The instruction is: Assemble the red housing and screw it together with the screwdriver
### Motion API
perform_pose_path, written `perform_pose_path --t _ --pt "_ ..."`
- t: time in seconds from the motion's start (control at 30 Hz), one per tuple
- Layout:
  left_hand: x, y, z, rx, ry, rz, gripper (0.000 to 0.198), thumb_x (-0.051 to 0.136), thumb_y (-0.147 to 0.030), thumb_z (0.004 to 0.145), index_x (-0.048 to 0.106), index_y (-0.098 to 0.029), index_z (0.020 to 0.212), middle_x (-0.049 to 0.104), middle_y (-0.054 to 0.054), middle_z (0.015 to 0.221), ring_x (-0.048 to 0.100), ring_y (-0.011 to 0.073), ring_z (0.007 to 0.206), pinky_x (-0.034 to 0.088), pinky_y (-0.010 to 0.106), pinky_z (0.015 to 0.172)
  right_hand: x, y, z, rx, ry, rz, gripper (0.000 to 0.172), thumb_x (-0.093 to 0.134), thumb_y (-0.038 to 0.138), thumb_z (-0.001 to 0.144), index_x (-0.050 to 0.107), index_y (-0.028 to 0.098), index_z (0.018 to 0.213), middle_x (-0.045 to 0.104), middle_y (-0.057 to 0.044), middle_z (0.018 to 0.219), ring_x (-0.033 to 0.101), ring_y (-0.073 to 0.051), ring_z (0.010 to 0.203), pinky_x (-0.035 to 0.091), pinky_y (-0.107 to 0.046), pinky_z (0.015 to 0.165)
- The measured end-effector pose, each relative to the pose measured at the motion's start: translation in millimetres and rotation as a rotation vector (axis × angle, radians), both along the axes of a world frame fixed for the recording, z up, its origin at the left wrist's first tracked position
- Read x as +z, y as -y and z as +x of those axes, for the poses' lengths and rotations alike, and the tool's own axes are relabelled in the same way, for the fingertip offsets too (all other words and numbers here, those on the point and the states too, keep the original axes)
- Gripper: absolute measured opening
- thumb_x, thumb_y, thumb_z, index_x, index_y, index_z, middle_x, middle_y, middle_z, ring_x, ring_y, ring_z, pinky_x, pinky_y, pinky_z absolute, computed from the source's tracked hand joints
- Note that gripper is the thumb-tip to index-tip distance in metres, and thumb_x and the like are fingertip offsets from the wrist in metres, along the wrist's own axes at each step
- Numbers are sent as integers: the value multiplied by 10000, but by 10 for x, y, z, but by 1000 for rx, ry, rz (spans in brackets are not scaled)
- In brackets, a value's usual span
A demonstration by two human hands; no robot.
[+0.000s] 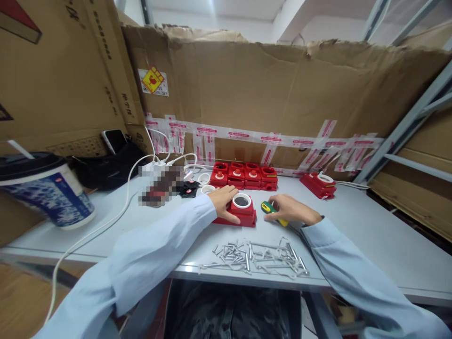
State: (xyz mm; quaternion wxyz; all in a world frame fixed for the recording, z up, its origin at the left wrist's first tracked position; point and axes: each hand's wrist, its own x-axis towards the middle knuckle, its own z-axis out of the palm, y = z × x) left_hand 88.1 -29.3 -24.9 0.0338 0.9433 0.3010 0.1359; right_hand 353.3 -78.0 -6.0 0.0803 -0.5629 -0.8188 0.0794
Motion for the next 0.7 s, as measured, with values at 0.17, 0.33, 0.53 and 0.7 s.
perform_pose_path --t 0.17,0.33,0.53,0.7 --pt "22 13 7 22 -2 -17 728 630 -737 536 485 -166 964 530 103 997 506 283 906 412 382 778 186 74 29 -7 -6 79 230 660 386 677 599 186 773 649 -52 733 583 -185 643 429 -283 574" --pt "77 50 8 9 -8 -59 719 670 -685 537 478 -160 988 520 119 1030 510 317 951 405 408 815 579 275 -5 -198 -561 473 251 638 401 720 484 205 748 537 37 566 495 -108 446 386 -233 424" --pt "31 25 12 33 -3 -26 705 696 -662 516 465 -165 959 526 103 997 512 297 919 412 381 781 332 342 -418 -174 -1142 18 248 682 368 676 527 174 676 513 53 446 460 -94 311 367 -214 287" --pt "-9 -33 12 0 49 -66 674 713 -651 493 442 -185 896 510 58 923 505 266 881 406 355 772 149 362 -586 -159 -1188 -55 213 698 309 652 539 167 644 523 57 451 488 -88 336 393 -193 300"
